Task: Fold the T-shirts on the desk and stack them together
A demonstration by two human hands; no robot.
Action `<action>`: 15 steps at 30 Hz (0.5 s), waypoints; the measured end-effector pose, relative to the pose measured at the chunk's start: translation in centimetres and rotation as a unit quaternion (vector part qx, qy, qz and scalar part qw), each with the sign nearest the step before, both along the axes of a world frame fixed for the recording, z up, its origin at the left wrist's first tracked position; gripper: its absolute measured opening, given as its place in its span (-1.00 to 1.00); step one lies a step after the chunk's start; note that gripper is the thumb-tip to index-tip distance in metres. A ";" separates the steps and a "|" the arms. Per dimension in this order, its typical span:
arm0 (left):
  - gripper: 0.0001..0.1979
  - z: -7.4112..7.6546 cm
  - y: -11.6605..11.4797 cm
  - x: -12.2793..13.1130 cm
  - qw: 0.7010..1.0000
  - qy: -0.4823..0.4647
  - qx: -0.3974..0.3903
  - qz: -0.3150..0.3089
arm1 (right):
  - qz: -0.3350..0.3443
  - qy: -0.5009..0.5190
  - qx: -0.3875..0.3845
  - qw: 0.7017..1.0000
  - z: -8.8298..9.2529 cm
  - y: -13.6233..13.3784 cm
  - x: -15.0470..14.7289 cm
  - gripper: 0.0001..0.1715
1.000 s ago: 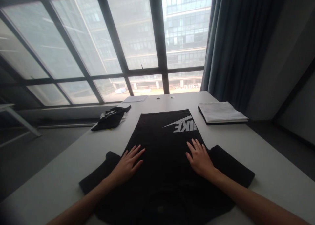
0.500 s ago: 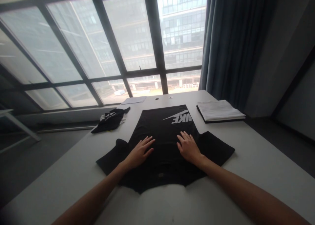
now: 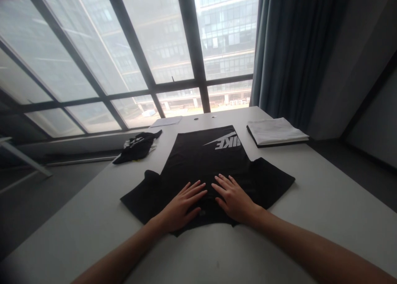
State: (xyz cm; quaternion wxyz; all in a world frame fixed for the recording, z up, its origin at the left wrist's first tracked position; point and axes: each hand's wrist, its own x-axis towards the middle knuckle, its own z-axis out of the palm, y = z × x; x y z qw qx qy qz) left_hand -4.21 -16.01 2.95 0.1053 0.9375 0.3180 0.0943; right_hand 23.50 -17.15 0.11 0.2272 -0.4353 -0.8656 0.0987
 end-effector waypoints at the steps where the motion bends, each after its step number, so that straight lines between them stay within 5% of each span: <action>1: -0.40 0.2 -0.2 0.1 1.000 0.003 -0.008 -0.023 | -0.001 -0.002 -0.010 1.000 -0.1 -0.1 -0.1 -0.38; 15: -0.38 0.8 -0.4 0.1 0.996 0.021 -0.052 -0.066 | -0.036 -0.016 -0.007 0.999 -1.0 0.6 0.4 -0.42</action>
